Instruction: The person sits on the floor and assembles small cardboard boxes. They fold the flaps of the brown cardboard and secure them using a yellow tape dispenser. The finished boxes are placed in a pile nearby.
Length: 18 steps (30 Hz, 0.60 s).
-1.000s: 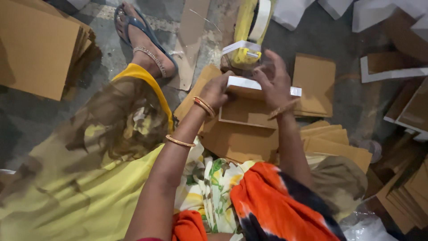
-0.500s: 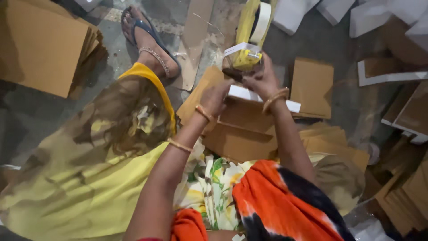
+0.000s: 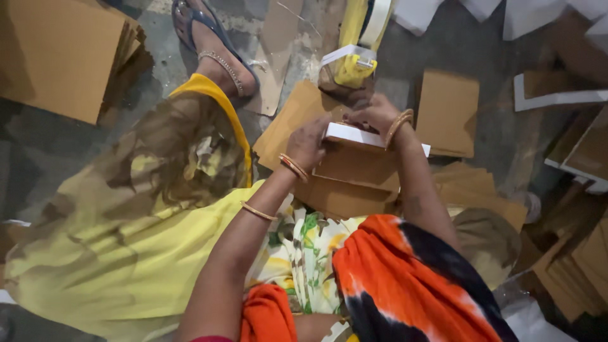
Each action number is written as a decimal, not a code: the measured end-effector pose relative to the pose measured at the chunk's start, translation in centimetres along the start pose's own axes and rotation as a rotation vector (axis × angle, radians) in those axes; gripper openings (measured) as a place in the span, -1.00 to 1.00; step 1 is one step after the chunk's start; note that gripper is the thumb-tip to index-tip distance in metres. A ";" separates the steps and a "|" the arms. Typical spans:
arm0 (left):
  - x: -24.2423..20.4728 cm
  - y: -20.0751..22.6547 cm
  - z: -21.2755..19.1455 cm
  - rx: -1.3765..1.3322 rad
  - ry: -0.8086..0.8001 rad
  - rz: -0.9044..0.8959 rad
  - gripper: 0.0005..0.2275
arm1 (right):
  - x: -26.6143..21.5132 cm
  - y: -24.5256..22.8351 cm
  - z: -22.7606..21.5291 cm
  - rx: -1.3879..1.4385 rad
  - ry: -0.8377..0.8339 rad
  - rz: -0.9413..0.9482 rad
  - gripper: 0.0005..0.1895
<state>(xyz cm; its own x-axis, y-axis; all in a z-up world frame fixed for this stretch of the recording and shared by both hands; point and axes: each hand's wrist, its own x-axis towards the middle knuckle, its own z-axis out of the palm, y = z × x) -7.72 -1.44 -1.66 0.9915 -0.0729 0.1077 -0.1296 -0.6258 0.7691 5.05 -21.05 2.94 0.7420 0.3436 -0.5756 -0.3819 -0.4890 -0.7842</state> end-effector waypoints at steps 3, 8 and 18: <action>0.3 0.7 -0.6 -0.026 -0.059 -0.100 -0.44 | -0.4 0.2 0.1 0.062 0.024 0.022 -0.50; 1.2 2.4 -3.7 -0.411 -0.034 0.135 -0.52 | -0.4 0.2 0.2 0.186 -0.009 -0.061 -0.58; 3.9 0.1 -1.2 -0.369 -0.129 0.246 -0.57 | 0.5 2.1 -0.1 0.090 0.010 -0.021 -0.52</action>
<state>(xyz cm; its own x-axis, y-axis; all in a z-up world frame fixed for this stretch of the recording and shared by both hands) -3.89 -0.88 -0.37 0.9211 -0.2950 0.2542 -0.3336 -0.2611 0.9058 4.65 -21.97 1.04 0.7555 0.3450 -0.5569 -0.4139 -0.4075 -0.8140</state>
